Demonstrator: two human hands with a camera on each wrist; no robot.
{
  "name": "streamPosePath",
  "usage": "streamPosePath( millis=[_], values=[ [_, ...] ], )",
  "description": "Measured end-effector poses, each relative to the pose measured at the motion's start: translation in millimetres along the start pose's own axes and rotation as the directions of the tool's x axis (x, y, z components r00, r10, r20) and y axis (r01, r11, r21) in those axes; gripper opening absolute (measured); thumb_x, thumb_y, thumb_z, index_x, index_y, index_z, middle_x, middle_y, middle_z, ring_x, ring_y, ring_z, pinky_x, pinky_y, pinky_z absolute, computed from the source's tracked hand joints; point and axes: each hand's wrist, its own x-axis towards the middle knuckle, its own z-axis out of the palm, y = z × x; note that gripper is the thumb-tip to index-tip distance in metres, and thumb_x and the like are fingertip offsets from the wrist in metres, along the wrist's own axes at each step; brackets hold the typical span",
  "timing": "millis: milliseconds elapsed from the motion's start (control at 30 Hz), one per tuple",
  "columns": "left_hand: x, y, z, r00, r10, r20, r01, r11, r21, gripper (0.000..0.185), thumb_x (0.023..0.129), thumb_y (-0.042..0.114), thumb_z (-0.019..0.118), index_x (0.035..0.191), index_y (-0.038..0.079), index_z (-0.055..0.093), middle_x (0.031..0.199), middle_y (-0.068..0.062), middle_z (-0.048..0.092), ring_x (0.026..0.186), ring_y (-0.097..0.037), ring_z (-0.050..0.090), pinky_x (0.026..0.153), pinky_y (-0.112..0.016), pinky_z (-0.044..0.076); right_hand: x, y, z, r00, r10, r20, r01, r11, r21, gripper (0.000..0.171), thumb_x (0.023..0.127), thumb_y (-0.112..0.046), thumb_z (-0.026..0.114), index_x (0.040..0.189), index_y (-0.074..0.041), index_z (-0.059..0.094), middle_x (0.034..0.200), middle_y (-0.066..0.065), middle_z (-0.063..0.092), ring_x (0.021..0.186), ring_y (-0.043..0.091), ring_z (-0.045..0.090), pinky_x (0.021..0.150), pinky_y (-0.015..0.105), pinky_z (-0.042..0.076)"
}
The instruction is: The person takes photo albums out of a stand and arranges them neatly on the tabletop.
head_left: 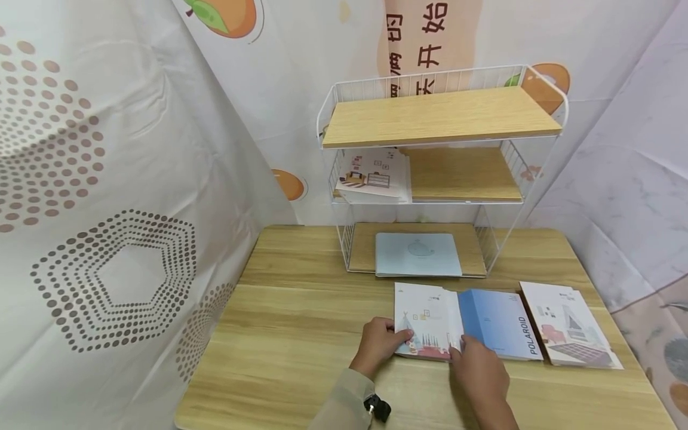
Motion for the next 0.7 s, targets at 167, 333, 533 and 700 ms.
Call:
streamPosePath(
  millis=[167, 333, 533, 700],
  values=[
    [-1.1, 0.3, 0.5, 1.0, 0.003, -0.003, -0.003, 1.0, -0.003, 0.04, 0.086, 0.039, 0.083, 0.059, 0.02, 0.06, 0.049, 0.012, 0.041, 0.047, -0.005, 0.036, 0.043, -0.024, 0.029, -2.9, 0.0, 1.4, 1.0, -0.023, -0.014, 0.023, 1.0, -0.004, 0.042, 0.092, -0.024, 0.073, 0.126, 0.001, 0.068, 0.115, 0.029, 0.071, 0.098, 0.054, 0.068, 0.062, 0.06, 0.055],
    [-1.8, 0.7, 0.8, 1.0, -0.005, -0.002, 0.005, 1.0, -0.017, 0.034, 0.085, 0.038, 0.083, 0.064, 0.019, 0.065, 0.051, 0.011, 0.045, 0.048, -0.006, 0.039, 0.043, -0.024, 0.031, -6.7, 1.4, 3.8, 0.998, -0.051, -0.049, 0.052, 0.999, 0.014, 0.043, 0.091, -0.021, 0.074, 0.126, 0.004, 0.067, 0.116, 0.031, 0.07, 0.1, 0.055, 0.067, 0.068, 0.063, 0.056],
    [-3.5, 1.3, 0.6, 1.0, -0.015, -0.006, 0.015, 1.0, -0.023, 0.035, 0.085, 0.037, 0.084, 0.063, 0.018, 0.064, 0.051, 0.011, 0.044, 0.048, -0.006, 0.038, 0.043, -0.024, 0.03, -7.8, 1.2, 7.8, 0.995, -0.071, -0.07, 0.073, 0.997, 0.038, 0.046, 0.091, -0.017, 0.074, 0.126, 0.01, 0.064, 0.12, 0.034, 0.068, 0.105, 0.056, 0.066, 0.081, 0.067, 0.055],
    [-4.1, 3.3, -0.1, 1.0, -0.006, -0.015, 0.005, 1.0, -0.016, 0.043, 0.085, 0.037, 0.084, 0.06, 0.018, 0.055, 0.05, 0.011, 0.038, 0.047, -0.006, 0.034, 0.042, -0.024, 0.028, -6.7, -0.7, 5.4, 0.994, -0.085, -0.069, 0.087, 0.996, 0.026, 0.046, 0.091, -0.018, 0.074, 0.126, 0.01, 0.064, 0.12, 0.034, 0.068, 0.106, 0.057, 0.066, 0.083, 0.068, 0.054]
  ],
)
